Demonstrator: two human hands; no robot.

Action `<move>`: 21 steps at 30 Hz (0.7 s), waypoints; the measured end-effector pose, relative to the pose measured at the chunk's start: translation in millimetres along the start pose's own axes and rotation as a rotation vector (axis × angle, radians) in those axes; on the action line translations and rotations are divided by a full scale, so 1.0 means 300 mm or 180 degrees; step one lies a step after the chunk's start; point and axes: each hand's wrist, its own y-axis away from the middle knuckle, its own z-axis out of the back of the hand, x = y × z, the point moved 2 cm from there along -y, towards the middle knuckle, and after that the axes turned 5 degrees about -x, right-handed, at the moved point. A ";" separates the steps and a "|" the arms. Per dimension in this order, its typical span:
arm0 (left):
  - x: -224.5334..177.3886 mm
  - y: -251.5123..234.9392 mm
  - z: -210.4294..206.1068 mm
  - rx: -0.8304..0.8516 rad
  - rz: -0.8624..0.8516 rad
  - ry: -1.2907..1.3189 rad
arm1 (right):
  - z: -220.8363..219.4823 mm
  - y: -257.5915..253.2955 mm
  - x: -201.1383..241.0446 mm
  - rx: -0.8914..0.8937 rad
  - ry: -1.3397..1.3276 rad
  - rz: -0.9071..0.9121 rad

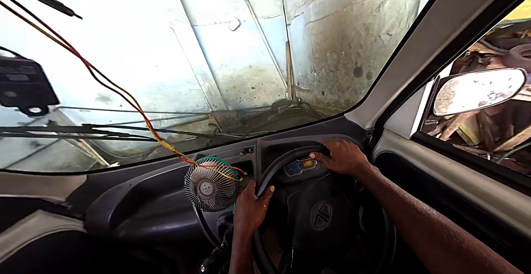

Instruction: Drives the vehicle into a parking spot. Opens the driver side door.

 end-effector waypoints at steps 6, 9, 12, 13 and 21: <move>0.100 -0.456 -0.144 0.0075 0.0005 -0.0069 | -0.168 -0.432 -0.066 -0.0075 -0.0132 -0.0068; 0.157 -0.668 -0.209 -0.0015 -0.0041 -0.0055 | -0.250 -0.658 -0.088 -0.0072 -0.0130 -0.0099; 0.207 -0.873 -0.269 -0.0112 -0.0081 0.0030 | -0.313 -0.882 -0.105 -0.0010 -0.0057 -0.0080; 0.219 -0.943 -0.289 -0.0123 -0.0097 0.0055 | -0.333 -0.954 -0.111 0.0013 -0.0046 -0.0082; 0.303 -1.452 -0.458 -0.0017 0.0052 0.0150 | -0.501 -1.488 -0.200 0.0132 0.0012 0.0042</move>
